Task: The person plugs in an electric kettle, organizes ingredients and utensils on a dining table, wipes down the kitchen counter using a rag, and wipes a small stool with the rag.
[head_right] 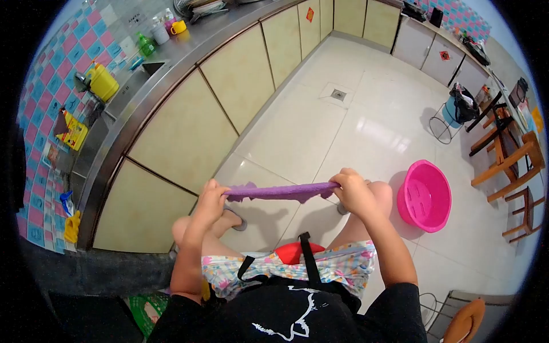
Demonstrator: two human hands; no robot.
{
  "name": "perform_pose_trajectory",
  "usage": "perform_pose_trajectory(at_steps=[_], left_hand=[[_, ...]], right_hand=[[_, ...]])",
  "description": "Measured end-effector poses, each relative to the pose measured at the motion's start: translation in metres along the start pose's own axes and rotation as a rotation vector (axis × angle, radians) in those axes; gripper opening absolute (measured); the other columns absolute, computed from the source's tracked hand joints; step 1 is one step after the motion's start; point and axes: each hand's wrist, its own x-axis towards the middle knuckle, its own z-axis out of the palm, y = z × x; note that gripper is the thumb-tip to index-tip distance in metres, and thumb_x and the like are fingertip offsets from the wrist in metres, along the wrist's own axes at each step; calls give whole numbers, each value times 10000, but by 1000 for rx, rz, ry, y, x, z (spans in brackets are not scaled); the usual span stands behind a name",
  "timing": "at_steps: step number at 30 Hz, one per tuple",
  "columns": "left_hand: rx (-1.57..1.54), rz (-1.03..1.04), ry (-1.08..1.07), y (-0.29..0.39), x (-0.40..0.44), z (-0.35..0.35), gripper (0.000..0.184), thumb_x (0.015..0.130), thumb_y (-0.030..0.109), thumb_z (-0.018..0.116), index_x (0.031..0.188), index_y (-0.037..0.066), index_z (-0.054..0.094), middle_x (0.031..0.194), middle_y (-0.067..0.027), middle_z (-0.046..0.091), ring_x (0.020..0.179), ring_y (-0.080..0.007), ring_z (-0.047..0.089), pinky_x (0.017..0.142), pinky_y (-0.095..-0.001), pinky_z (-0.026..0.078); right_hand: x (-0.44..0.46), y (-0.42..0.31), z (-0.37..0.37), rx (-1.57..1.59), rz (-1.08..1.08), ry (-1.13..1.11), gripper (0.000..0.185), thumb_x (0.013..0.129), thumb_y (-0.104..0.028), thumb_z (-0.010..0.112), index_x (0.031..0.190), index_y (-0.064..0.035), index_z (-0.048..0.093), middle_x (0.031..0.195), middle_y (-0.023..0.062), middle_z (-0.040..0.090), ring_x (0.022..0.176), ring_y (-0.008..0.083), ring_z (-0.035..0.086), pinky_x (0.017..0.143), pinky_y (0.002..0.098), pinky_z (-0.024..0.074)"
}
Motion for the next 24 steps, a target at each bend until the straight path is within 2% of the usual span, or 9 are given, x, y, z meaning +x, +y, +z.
perform_pose_trajectory(at_steps=[5, 6, 8, 12, 13, 15, 18, 20, 24], left_hand=[[-66, 86, -143, -8, 2, -32, 160, 742, 51, 573, 897, 30, 609, 881, -119, 519, 870, -280, 505, 745, -360, 419], [-377, 27, -238, -12, 7, -43, 168, 767, 53, 562, 930, 36, 598, 938, -106, 534, 920, -260, 507, 779, -357, 418], [-690, -38, -329, -15, 22, -52, 176, 791, 55, 551, 964, 42, 588, 996, -93, 549, 969, -241, 510, 813, -354, 418], [-1658, -493, -249, 12, 45, -46, 389, 880, 320, 462, 1115, 14, 507, 1116, -120, 534, 1022, -251, 507, 895, -382, 400], [-1931, -691, -269, 26, 48, -40, 495, 891, 412, 414, 1154, -3, 477, 1128, -139, 531, 1019, -272, 513, 909, -392, 396], [-2001, -749, -223, 36, 29, -8, 550, 887, 455, 379, 1151, -17, 478, 1138, -160, 526, 1034, -285, 511, 915, -405, 395], [-2143, -845, -300, 12, -7, 27, 593, 881, 484, 363, 1159, -30, 468, 1162, -185, 513, 1072, -301, 499, 935, -428, 385], [-2225, -877, -416, -14, -30, 50, 582, 880, 470, 382, 1170, -29, 457, 1176, -189, 504, 1095, -303, 489, 948, -439, 375], [-1701, -751, -508, -41, -37, 66, 675, 830, 497, 485, 1221, -45, 390, 1226, -206, 465, 1117, -295, 481, 972, -435, 350]], right_hand=[[-6, -37, -45, 60, 10, -117, 88, 625, 6, 615, 711, -1, 595, 778, 114, 563, 749, 241, 562, 625, 296, 440], [0, -33, -49, 58, 3, -117, 88, 625, 6, 615, 711, -1, 595, 778, 114, 563, 749, 241, 562, 625, 296, 440], [14, -20, -59, 559, -175, -179, 85, 630, -48, 645, 650, -15, 570, 819, 64, 570, 769, 173, 556, 638, 287, 437], [44, -24, -37, 1638, 302, 13, 282, 839, -301, 531, 905, -35, 596, 891, 72, 606, 823, 166, 576, 733, 313, 475], [47, 8, -13, 1815, 298, -278, 419, 871, -424, 434, 1013, -52, 566, 957, 90, 597, 900, 203, 565, 780, 341, 467], [27, -1, 31, 1836, 451, -13, 497, 858, -467, 436, 1107, -46, 524, 1105, 107, 545, 1006, 230, 518, 850, 377, 440], [-4, 7, 70, 2000, 550, -49, 490, 873, -426, 423, 1108, -6, 514, 1089, 130, 557, 986, 250, 543, 847, 393, 452], [-19, 11, 76, 1986, 791, -325, 439, 881, -354, 446, 1091, 27, 509, 1047, 158, 573, 949, 265, 574, 818, 410, 478], [-9, 9, 99, 1460, 725, -374, 499, 809, -367, 577, 1094, 36, 507, 1030, 185, 580, 950, 302, 582, 785, 437, 493]])
